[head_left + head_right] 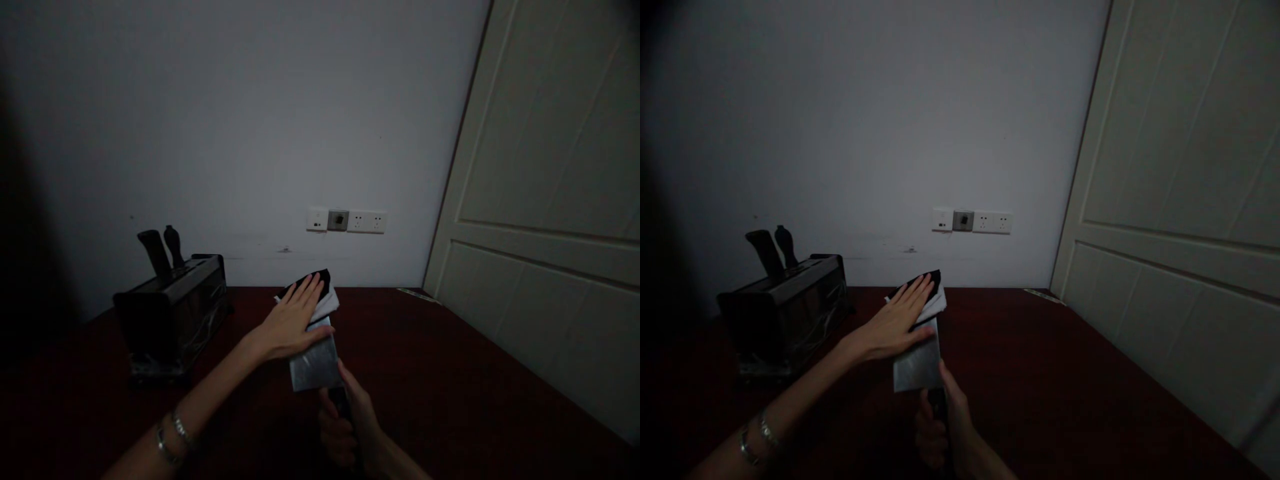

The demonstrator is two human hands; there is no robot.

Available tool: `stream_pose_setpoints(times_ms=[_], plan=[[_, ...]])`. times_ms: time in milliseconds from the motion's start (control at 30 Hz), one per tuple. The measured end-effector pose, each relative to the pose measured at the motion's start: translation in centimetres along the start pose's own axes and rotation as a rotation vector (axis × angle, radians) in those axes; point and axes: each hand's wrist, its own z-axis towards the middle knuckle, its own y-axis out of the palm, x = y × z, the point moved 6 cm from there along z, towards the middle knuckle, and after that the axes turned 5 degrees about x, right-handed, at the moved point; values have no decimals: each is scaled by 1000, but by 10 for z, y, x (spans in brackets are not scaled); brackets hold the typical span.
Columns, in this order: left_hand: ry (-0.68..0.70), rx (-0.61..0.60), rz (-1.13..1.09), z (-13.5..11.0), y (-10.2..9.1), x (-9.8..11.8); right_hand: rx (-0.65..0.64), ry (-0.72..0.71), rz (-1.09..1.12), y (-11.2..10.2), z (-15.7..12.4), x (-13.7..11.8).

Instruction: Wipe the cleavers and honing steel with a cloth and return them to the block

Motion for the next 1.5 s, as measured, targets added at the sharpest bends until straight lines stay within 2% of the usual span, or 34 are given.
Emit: stream_pose_setpoints(times_ms=[167, 400, 633, 700, 967, 1133, 1267, 1367, 1500], plan=[[-5, 22, 17, 0, -5, -5, -16, -33, 6, 4, -1, -2], [46, -13, 12, -2, 0, 16, -90, -98, 41, 3, -1, -14], [-44, 14, 30, -3, 7, -12, -17, -23, 20, 0, 1, -3], [-46, 23, 28, -3, 5, -14, -19, -27, 12, 1, 1, -3], [20, -52, -37, -4, 1, 13, -112, -92, 18, 5, -2, -16], [-20, -21, -26, -4, 4, -2, -137, -66, 12, 7, -3, -10], [-46, -24, -36, -3, 3, -12, -105, -43, -13, 6, -3, -8], [-24, -20, -56, -4, -1, -4, -113, -73, -13, 8, -5, -13], [45, -83, -93, -7, -2, 21, -130, -126, 20, 11, -6, -21]])
